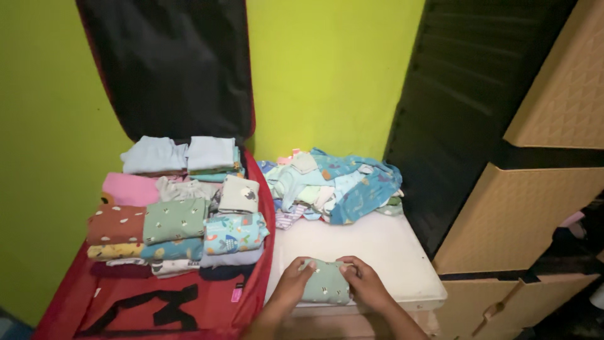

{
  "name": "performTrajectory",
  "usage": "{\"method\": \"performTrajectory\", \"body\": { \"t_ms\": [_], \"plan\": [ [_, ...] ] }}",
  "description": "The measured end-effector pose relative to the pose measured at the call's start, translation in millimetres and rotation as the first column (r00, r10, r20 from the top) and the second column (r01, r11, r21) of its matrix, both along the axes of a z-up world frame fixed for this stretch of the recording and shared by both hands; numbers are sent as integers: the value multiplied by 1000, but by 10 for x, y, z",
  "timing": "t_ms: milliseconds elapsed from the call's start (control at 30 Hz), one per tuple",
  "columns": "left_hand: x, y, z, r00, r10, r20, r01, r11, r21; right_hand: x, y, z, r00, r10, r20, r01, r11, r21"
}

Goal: The person folds various small baby garments, including onesies and pants, on a white surface next to an open red suitcase. They smooth each item, fold it into a compact square, and place it into the suitcase, continuing this process for multiple items.

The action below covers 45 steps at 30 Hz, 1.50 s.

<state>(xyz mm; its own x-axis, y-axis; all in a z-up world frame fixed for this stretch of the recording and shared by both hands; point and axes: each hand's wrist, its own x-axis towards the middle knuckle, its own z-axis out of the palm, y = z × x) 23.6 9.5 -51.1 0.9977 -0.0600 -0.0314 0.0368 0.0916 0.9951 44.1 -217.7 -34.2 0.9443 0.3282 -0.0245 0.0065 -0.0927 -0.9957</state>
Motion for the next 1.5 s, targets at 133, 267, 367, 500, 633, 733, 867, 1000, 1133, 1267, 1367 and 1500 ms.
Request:
{"method": "performTrajectory", "body": {
  "t_ms": [133, 267, 367, 500, 633, 733, 867, 1000, 1133, 1267, 1367, 1500],
  "plan": [
    [-29, -9, -32, 1000, 12, -11, -12, 999, -49, -11, 25, -44, 999, -32, -32, 32, 999, 6],
    [17, -25, -107, 998, 47, -38, -47, 999, 13, -1, 37, -119, 994, -27, -102, 41, 990, 133],
    [27, -30, -171, 999, 48, -4, -46, 986, 162, 58, -26, -95, 994, -18, 111, 27, 996, -85],
    [-10, -24, -90, 995, 67, 71, -72, 995, 63, 12, 63, 94, 999, -33, 41, 35, 998, -58],
    [-96, 107, 306, 996, 60, 68, -69, 987, 143, 3, 247, 500, 994, -32, 103, 34, 999, -18],
    [-204, 209, 653, 995, 40, 92, -52, 989, 137, 8, 409, 798, 988, -20, 151, 21, 1000, -6],
    [-332, 428, 1057, 991, 45, 122, -67, 981, 182, 33, 650, 1135, 985, 36, 169, -43, 998, 39],
    [-396, 668, 1338, 983, 83, 166, -93, 994, 55, 25, 961, 1386, 987, 39, 153, -48, 997, 60],
    [-451, 1022, 1637, 970, 142, 196, -135, 990, -49, -39, 1276, 1699, 978, 117, 174, -146, 976, 161],
    [-594, 1446, 1972, 962, 189, 197, -174, 980, -93, -125, 1616, 1982, 963, 217, 161, -253, 933, 254],
    [-677, 1681, 2156, 962, 211, 177, -182, 969, -164, -200, 1859, 2106, 950, 241, 199, -288, 922, 260],
    [-829, 1987, 2257, 953, 300, 40, -289, 942, -172, -248, 2195, 2159, 940, 288, 182, -323, 923, 210]
  ]
}}
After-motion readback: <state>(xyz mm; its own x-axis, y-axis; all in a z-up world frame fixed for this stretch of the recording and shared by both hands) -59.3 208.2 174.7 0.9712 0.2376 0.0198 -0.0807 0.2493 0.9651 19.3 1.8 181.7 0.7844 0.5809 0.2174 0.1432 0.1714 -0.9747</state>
